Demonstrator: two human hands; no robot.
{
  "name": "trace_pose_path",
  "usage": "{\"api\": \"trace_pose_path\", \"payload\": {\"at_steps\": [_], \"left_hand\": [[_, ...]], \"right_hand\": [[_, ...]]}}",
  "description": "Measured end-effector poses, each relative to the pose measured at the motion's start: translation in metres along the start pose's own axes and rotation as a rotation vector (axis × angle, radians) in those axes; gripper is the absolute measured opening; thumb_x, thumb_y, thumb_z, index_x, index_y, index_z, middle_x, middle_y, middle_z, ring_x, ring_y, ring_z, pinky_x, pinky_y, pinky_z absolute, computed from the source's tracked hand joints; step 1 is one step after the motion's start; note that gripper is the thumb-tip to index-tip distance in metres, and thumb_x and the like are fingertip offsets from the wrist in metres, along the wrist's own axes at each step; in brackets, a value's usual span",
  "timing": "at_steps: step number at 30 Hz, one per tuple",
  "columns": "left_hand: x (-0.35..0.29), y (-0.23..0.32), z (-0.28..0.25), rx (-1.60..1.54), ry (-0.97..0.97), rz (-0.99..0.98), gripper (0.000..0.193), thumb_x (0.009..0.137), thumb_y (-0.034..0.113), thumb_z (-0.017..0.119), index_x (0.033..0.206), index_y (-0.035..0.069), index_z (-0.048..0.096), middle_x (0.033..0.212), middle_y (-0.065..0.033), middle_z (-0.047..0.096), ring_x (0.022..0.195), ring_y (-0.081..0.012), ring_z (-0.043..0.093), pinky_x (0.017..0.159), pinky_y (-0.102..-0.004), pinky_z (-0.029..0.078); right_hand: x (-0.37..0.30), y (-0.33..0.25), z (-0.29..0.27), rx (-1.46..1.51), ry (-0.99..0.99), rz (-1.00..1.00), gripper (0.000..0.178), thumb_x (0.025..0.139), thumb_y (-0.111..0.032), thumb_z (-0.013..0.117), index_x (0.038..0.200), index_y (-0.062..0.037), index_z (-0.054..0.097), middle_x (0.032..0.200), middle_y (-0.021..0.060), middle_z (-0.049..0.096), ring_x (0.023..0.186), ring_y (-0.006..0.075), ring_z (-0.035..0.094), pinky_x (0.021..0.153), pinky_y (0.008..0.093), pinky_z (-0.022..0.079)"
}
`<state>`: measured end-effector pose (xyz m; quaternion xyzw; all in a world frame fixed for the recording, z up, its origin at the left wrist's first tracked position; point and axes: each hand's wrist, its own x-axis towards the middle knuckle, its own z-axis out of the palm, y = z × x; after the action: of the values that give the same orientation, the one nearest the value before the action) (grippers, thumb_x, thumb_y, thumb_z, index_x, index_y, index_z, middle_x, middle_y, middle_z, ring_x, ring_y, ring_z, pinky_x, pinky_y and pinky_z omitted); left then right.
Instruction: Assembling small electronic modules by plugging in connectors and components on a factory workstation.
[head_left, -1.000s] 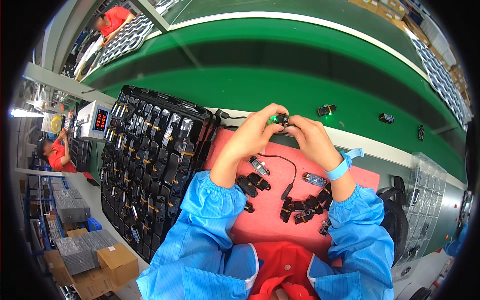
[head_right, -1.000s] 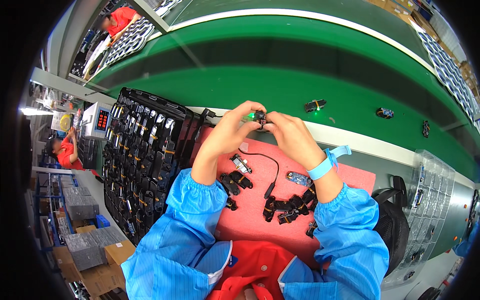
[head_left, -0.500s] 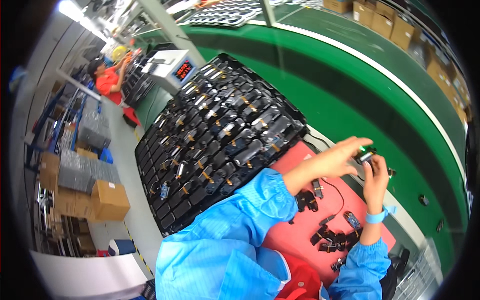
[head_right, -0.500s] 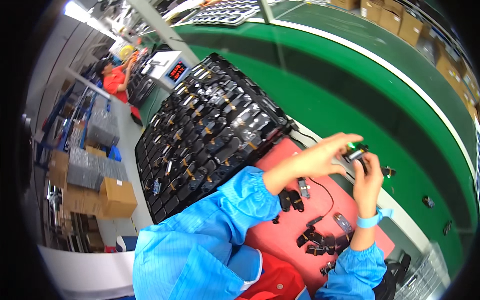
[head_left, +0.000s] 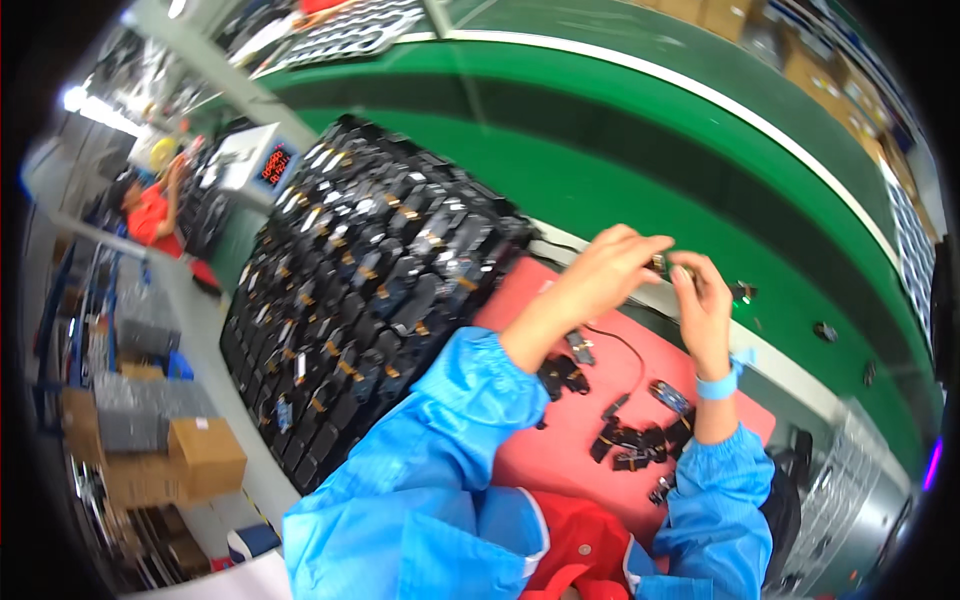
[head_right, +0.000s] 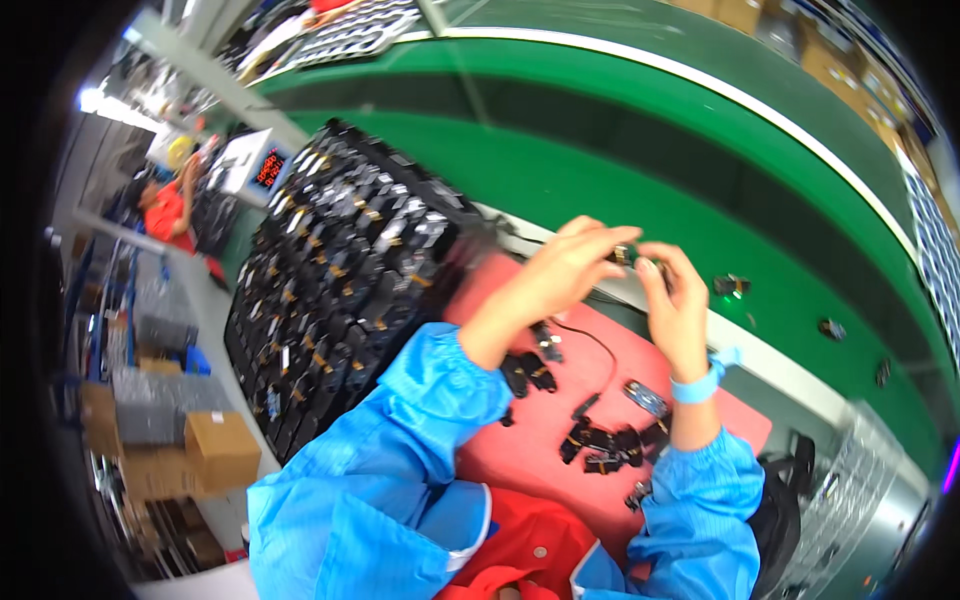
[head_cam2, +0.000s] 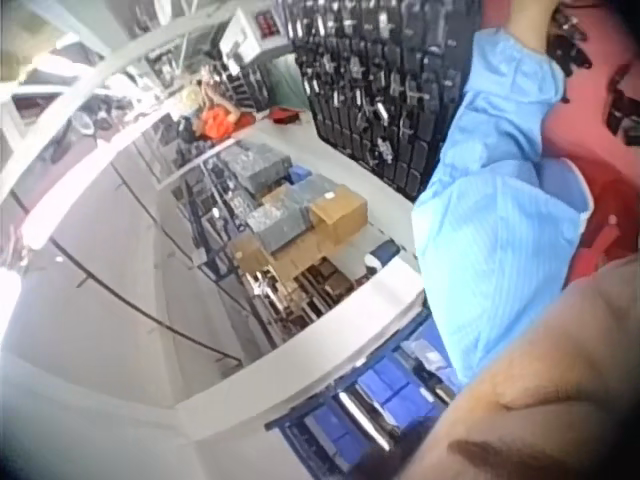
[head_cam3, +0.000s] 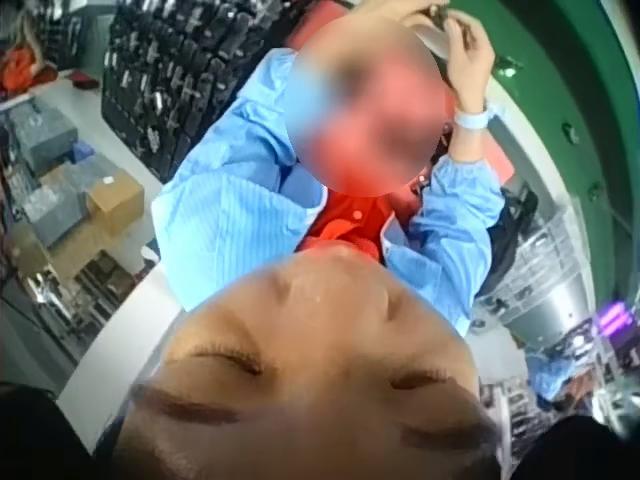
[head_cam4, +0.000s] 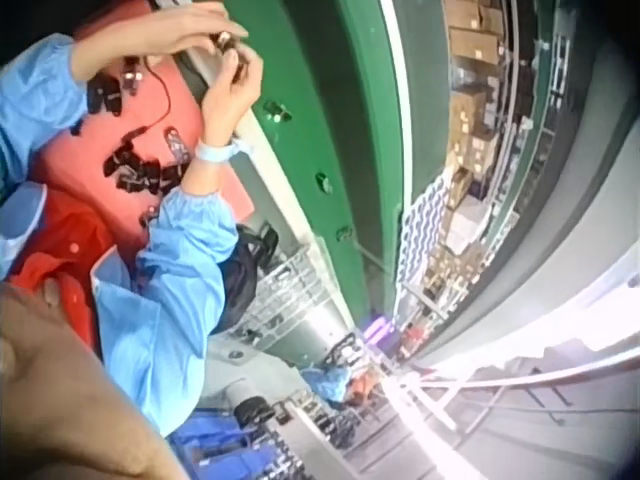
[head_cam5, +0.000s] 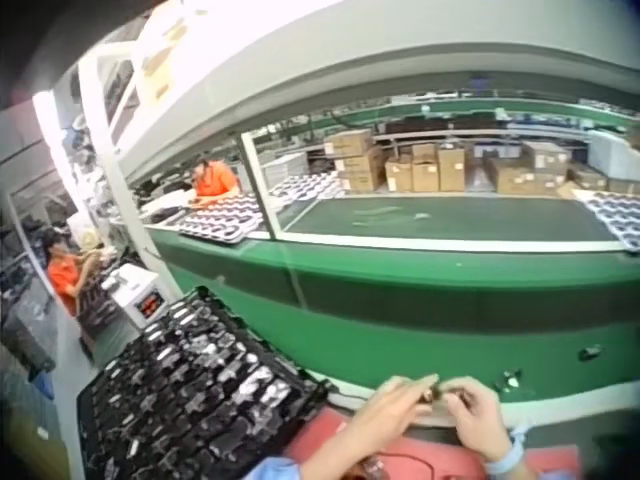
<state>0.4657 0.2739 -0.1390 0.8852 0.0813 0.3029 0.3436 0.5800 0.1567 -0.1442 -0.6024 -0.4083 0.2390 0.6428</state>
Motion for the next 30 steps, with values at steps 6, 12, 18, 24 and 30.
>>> {"api": "trace_pose_path", "payload": {"at_steps": [6, 12, 18, 24, 30], "left_hand": [[-0.003, -0.006, 0.007, 0.033, -0.067, 0.145, 0.037, 0.072, 0.008, 0.065, 0.106, -0.001, 0.054, 0.099, -0.0168, 0.058, 0.092, -0.0315, 0.055, 0.079, -0.0379, 0.045], [0.0, 0.004, 0.007, 0.067, -0.077, 0.207, 0.031, 0.066, 0.004, 0.066, 0.096, 0.001, 0.055, 0.092, -0.0114, 0.059, 0.084, -0.0279, 0.057, 0.071, -0.0358, 0.047], [0.0, 0.009, 0.002, 0.054, -0.156, 0.158, 0.036, 0.064, -0.004, 0.065, 0.099, 0.001, 0.056, 0.092, -0.0113, 0.059, 0.084, -0.0268, 0.058, 0.071, -0.0337, 0.048], [0.001, 0.009, 0.001, 0.094, -0.119, 0.196, 0.034, 0.067, -0.001, 0.064, 0.1, 0.001, 0.055, 0.091, -0.0104, 0.058, 0.083, -0.0276, 0.057, 0.07, -0.0353, 0.047], [-0.002, 0.013, -0.009, 0.247, -0.083, 0.072, 0.039, 0.064, 0.012, 0.07, 0.097, -0.001, 0.054, 0.094, -0.0129, 0.058, 0.086, -0.0288, 0.057, 0.072, -0.0384, 0.047]], "right_hand": [[0.001, -0.002, -0.011, 0.196, -0.147, 0.11, 0.01, 0.084, -0.002, 0.053, 0.093, -0.0011, 0.054, 0.075, -0.0028, 0.048, 0.065, 0.0033, 0.042, 0.056, 0.0176, 0.034], [0.001, -0.004, -0.022, 0.231, -0.273, 0.16, 0.007, 0.083, 0.0, 0.054, 0.089, -0.0028, 0.052, 0.072, -0.0034, 0.046, 0.061, 0.0029, 0.041, 0.051, 0.0172, 0.034], [0.001, 0.0, -0.023, 0.217, -0.3, 0.163, 0.009, 0.082, 0.002, 0.054, 0.088, -0.0028, 0.051, 0.073, -0.0033, 0.046, 0.062, 0.0027, 0.041, 0.052, 0.0176, 0.035], [0.002, -0.006, -0.022, 0.244, -0.308, 0.172, 0.009, 0.081, 0.003, 0.055, 0.087, -0.0031, 0.051, 0.075, -0.0033, 0.045, 0.065, 0.0032, 0.041, 0.056, 0.0176, 0.035], [0.002, 0.012, -0.024, 0.132, -0.22, 0.108, 0.009, 0.081, 0.001, 0.057, 0.085, -0.0031, 0.05, 0.075, -0.0033, 0.045, 0.067, 0.004, 0.041, 0.059, 0.0182, 0.036]]}}
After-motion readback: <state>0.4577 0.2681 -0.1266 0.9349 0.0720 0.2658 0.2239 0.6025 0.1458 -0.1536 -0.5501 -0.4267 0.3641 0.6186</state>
